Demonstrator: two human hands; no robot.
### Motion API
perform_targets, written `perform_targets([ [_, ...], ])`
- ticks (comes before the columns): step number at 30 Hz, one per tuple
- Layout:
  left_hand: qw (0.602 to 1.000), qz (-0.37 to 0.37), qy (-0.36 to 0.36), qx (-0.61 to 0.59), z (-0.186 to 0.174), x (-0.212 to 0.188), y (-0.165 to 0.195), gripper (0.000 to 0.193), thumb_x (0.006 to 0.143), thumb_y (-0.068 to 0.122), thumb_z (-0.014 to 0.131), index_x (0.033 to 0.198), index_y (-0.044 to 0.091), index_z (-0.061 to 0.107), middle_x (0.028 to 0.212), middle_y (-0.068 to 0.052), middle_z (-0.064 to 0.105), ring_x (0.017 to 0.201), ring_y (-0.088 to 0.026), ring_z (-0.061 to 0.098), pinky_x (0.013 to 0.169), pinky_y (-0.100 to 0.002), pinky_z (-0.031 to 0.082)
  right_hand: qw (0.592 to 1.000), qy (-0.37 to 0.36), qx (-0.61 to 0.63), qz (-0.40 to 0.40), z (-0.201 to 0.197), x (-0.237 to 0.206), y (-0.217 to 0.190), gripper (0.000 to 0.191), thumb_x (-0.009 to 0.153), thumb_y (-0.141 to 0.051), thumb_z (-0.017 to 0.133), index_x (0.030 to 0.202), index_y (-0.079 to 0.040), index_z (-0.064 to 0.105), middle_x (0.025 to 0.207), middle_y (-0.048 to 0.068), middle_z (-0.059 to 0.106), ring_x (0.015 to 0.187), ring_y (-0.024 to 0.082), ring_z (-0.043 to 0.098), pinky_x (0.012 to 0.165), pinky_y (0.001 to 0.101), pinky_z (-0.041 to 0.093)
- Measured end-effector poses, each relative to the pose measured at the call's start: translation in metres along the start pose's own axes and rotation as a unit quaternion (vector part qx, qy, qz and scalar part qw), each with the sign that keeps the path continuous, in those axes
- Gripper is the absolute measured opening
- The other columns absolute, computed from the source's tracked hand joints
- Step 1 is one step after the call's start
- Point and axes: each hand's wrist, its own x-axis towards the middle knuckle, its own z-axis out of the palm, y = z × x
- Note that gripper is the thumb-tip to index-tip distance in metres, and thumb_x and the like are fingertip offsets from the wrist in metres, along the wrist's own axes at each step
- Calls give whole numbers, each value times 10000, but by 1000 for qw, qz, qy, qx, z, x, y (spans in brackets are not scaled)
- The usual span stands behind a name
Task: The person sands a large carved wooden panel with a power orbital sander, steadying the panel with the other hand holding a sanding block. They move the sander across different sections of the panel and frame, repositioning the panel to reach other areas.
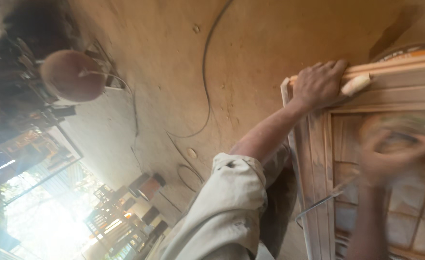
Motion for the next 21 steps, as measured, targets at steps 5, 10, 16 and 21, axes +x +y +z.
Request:
perform_targets([
  [5, 996, 36, 81, -4, 15, -1, -5, 453, 883, 568, 671, 1100, 171, 663, 960, -60, 722, 868, -265, 697, 742, -441, 538, 998, -12, 47, -25, 9, -23, -33, 393, 966, -321, 750, 1207, -108, 522, 1185, 211, 525, 1031, 339, 613, 773, 500, 557],
  [10, 986, 99, 137, 5, 16, -28, 3, 390, 904, 544, 690, 953, 158, 701, 776, -76, 689, 673, -301, 655, 585, -473, 492, 998, -15, 60, 13, -18, -42, -7, 389, 967, -350, 747, 1207, -123, 541, 1199, 222, 535, 1041, 359, 624, 757, 511, 554],
  [16, 977, 123, 166, 58, 12, -50, 8, 491, 1088, 581, 594, 862, 151, 657, 705, -63, 659, 584, -303, 636, 496, -462, 451, 994, 58, 7, 92, -49, 10, 81, 369, 995, -333, 735, 1167, -87, 520, 1101, 182, 555, 955, 329, 628, 722, 502, 520],
  [21, 973, 127, 184, 55, 12, -50, 8, 456, 1049, 558, 592, 864, 149, 671, 719, -79, 691, 591, -329, 662, 496, -464, 469, 971, 33, -51, 230, -82, 125, 132, 330, 1057, -420, 676, 1153, -114, 600, 1098, 125, 678, 992, 244, 685, 791, 401, 516],
])
